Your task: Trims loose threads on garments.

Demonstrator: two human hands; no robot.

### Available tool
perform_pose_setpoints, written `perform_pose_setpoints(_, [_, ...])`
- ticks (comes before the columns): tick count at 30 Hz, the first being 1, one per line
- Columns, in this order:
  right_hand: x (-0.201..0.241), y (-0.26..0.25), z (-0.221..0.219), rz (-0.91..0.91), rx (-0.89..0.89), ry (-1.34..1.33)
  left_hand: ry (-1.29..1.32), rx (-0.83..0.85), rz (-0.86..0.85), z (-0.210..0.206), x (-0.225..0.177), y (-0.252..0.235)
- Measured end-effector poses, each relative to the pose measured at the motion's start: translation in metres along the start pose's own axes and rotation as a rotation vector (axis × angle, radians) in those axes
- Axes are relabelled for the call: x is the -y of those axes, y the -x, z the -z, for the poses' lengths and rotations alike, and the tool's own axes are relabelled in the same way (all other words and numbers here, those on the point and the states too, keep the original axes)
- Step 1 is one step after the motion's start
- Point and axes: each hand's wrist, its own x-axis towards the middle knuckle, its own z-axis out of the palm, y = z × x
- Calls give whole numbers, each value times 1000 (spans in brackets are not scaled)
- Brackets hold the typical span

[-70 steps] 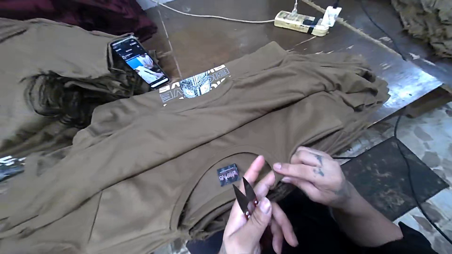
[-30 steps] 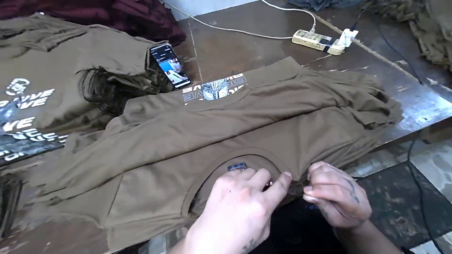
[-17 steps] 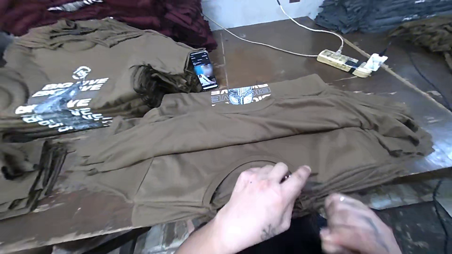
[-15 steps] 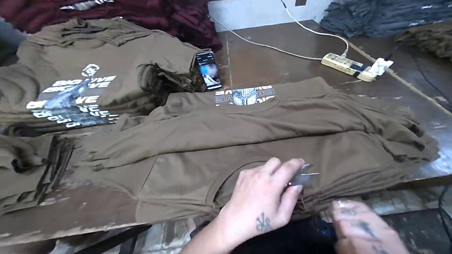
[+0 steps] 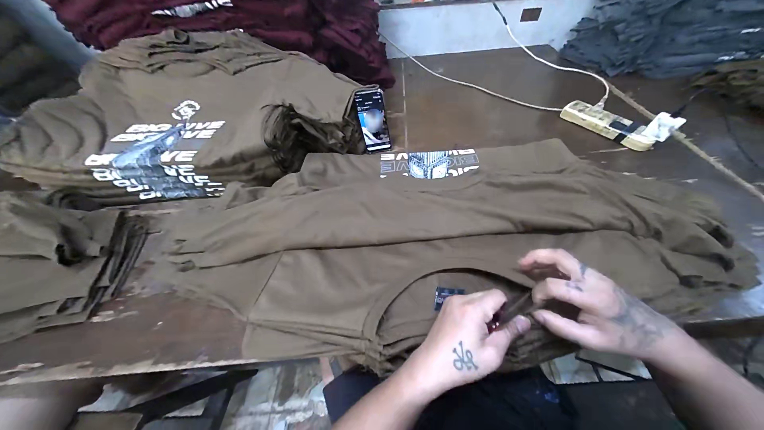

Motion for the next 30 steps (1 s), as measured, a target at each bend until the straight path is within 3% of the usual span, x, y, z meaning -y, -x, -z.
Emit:
perform_pose_setpoints(2, [-4,8,-18,102,-225,195,69,-5,75,2,0,-2])
perform_pose_setpoints(4, [-8,17,-29,148,-341,298,149,4,122,3,0,-2])
perform_pose_setpoints(10, [12,25,-36,-160,-326,240,104,-26,96,-2,1,2])
perform_pose_setpoints(13, [26,22,-40,-301,-244,219,56,-37,-11,-4,-1,1])
perform_pose_setpoints(17, [32,27,-36,-170,-255,68,54,22,-121,6,1,-5])
perform_pose_setpoints(21, [31,45,-35,-44,-390,53,-429,8,2,22,-4,-1])
perform_pose_setpoints(26, [37,54,-37,-33,-528,71,-503,127,-254,31,-18,3])
perform_pose_setpoints(30, [39,48,-42,-8,-555,73,-557,129,-347,25,-15,0])
